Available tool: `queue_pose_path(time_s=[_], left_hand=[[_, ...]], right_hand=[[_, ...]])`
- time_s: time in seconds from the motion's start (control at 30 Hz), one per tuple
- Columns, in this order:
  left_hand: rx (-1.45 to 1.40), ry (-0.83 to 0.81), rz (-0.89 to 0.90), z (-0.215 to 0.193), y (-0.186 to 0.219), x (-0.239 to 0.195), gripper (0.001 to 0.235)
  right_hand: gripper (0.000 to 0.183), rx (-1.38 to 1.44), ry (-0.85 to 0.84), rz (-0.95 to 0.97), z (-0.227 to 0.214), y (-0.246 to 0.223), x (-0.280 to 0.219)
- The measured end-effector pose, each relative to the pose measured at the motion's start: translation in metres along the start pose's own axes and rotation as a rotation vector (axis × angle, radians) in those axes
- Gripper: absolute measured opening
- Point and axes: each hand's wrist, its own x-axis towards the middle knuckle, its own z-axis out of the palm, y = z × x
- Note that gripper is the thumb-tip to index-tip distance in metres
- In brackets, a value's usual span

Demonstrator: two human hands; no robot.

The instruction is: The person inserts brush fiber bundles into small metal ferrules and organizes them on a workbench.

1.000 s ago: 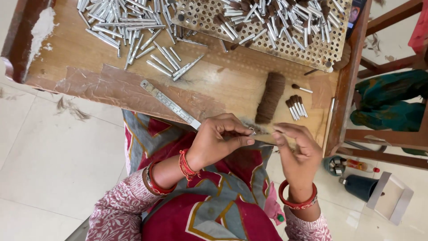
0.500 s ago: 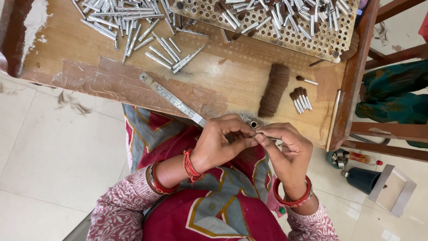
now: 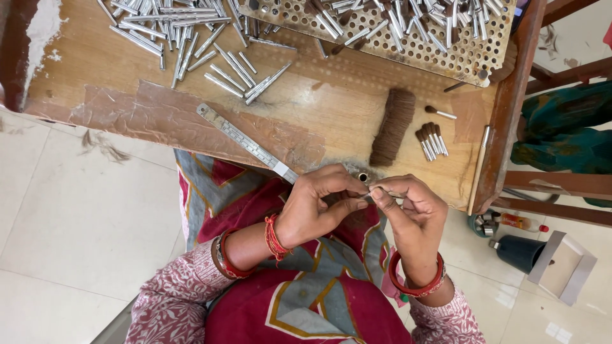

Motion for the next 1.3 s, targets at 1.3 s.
queue_pose_path(time_s=[1.3], left_hand=[[0.98, 0.081, 0.524, -0.116, -0.03, -0.051, 0.043]], right_hand=[[0.021, -0.547, -0.061, -0.356, 0.09, 0.027, -0.008]])
